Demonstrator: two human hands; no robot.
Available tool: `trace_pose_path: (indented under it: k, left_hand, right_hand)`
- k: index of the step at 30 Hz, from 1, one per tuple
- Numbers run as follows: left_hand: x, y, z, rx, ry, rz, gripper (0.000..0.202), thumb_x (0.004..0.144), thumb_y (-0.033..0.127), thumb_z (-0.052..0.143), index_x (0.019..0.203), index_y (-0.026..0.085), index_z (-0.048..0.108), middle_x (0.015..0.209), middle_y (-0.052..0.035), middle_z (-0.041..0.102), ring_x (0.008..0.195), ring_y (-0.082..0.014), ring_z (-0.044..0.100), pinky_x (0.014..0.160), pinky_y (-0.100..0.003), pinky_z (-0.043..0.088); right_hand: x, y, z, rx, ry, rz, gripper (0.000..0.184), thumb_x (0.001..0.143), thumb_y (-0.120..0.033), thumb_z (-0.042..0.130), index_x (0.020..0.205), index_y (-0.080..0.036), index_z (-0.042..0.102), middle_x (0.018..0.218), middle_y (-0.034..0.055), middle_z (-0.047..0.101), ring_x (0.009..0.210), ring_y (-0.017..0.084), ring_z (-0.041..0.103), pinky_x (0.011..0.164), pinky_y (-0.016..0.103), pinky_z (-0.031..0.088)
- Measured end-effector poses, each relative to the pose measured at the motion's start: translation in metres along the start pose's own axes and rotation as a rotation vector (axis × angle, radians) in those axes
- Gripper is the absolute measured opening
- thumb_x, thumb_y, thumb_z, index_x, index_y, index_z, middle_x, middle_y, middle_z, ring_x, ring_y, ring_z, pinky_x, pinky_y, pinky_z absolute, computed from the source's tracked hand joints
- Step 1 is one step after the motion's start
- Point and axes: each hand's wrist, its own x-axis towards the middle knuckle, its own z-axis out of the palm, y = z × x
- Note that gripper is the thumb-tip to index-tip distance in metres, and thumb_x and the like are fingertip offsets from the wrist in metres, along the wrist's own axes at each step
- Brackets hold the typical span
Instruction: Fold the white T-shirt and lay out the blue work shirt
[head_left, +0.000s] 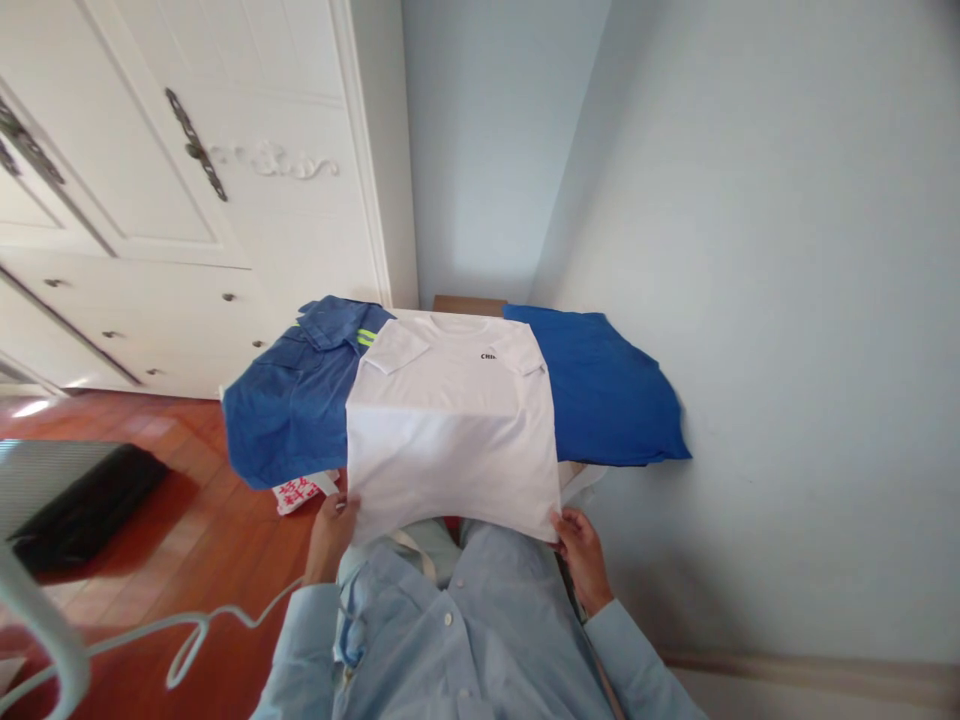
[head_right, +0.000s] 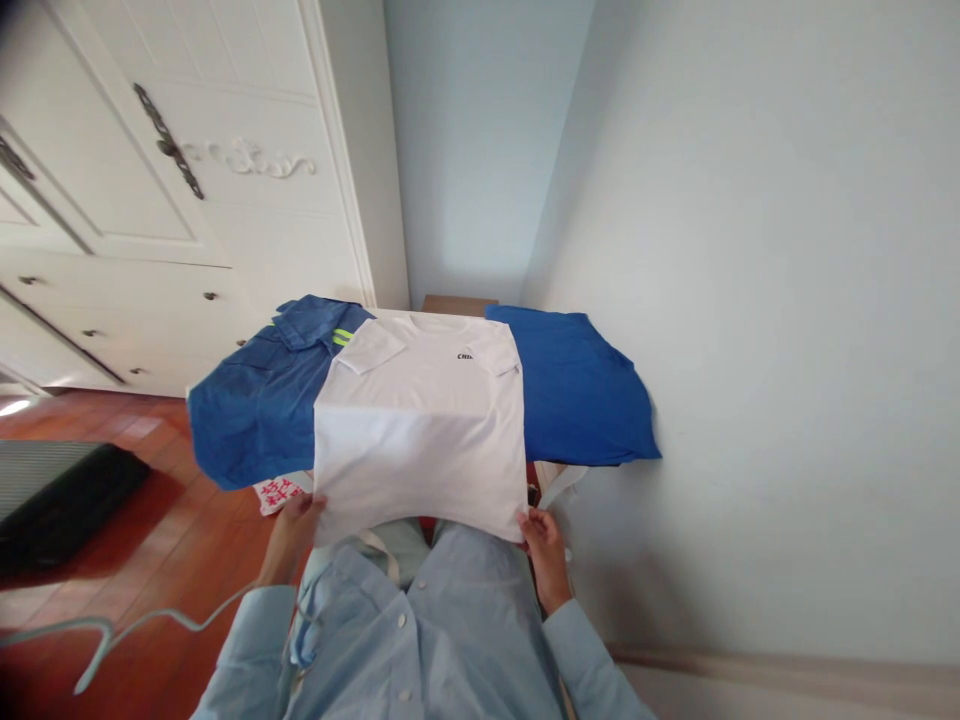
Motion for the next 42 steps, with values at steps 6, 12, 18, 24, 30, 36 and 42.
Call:
trace_pose_path:
  k: [6, 12, 18, 24, 30, 36, 42]
  left_hand:
    - [-0.005, -0.001, 0.007, -0.008, -0.161, -0.03, 0.045, 0.057, 0.049, 0.072, 0.084, 0.015, 0.061, 0.065, -0.0058, 0.065, 0.06, -0.0248, 0.064, 0.052, -0.03, 0.045]
    - [-0.015, 0.015, 0.001, -0.22, -0.211, -0.062, 0.066, 0.056, 0.041, 0.077, 0.114, 0.015, 0.058, 0.057, 0.0042, 0.058, 0.043, -0.0155, 0.054, 0.042, -0.025, 0.041]
    - [-0.039, 0.07, -0.028, -0.675, -0.046, -0.044, 0.085, 0.058, 0.042, 0.081, 0.136, 0.026, 0.052, 0.078, 0.0038, 0.063, 0.055, -0.0107, 0.055, 0.047, -0.021, 0.046]
    - [-0.051, 0.104, -0.035, -0.971, 0.058, 0.031, 0.043, 0.065, 0.035, 0.075, 0.107, 0.025, 0.069, 0.079, 0.0023, 0.067, 0.065, -0.0131, 0.058, 0.058, -0.024, 0.049]
    - [-0.042, 0.134, -0.018, -1.211, 0.075, 0.171, 0.029, 0.061, 0.021, 0.062, 0.09, 0.025, 0.069, 0.074, 0.0041, 0.065, 0.067, -0.0128, 0.058, 0.069, -0.027, 0.051]
    - [-0.027, 0.176, -0.001, -1.107, 0.169, 0.299, 0.04, 0.06, 0.017, 0.071, 0.099, 0.025, 0.069, 0.086, 0.0026, 0.069, 0.078, -0.0135, 0.064, 0.077, -0.027, 0.052]
    - [-0.003, 0.21, -0.007, -1.013, 0.238, 0.477, 0.036, 0.066, 0.029, 0.08, 0.099, 0.019, 0.07, 0.094, -0.0037, 0.073, 0.084, -0.016, 0.067, 0.073, -0.025, 0.053]
  right_hand:
    - [-0.001, -0.012, 0.005, -0.017, -0.011, 0.049, 0.06, 0.062, -0.051, 0.086, 0.108, -0.02, 0.065, 0.095, 0.0086, 0.076, 0.087, 0.029, 0.071, 0.07, 0.036, 0.057]
    - [0.0, -0.033, 0.002, -0.084, -0.06, 0.057, 0.088, 0.06, -0.052, 0.087, 0.135, -0.018, 0.057, 0.064, 0.0005, 0.069, 0.059, 0.023, 0.064, 0.053, 0.033, 0.053]
    - [0.011, -0.065, -0.019, -0.137, -0.047, -0.029, 0.054, 0.06, -0.059, 0.084, 0.096, -0.02, 0.079, 0.084, 0.0088, 0.075, 0.073, 0.027, 0.067, 0.059, 0.033, 0.055]
    - [0.031, -0.105, -0.018, 0.142, -0.026, -0.132, 0.039, 0.062, -0.06, 0.083, 0.079, -0.025, 0.078, 0.083, 0.009, 0.075, 0.07, 0.025, 0.067, 0.061, 0.036, 0.057]
    - [0.058, -0.153, 0.006, 0.173, -0.243, -0.243, 0.043, 0.064, -0.045, 0.088, 0.101, -0.025, 0.078, 0.092, 0.0104, 0.077, 0.079, 0.026, 0.072, 0.074, 0.04, 0.059]
    - [0.096, -0.186, 0.02, -0.01, -0.255, -0.375, 0.043, 0.069, -0.043, 0.086, 0.106, -0.021, 0.075, 0.088, 0.0089, 0.077, 0.075, 0.023, 0.071, 0.076, 0.036, 0.058]
    - [0.125, -0.216, 0.021, -0.098, -0.203, -0.5, 0.039, 0.072, -0.045, 0.083, 0.102, -0.021, 0.076, 0.077, 0.0048, 0.074, 0.068, 0.018, 0.065, 0.067, 0.03, 0.052]
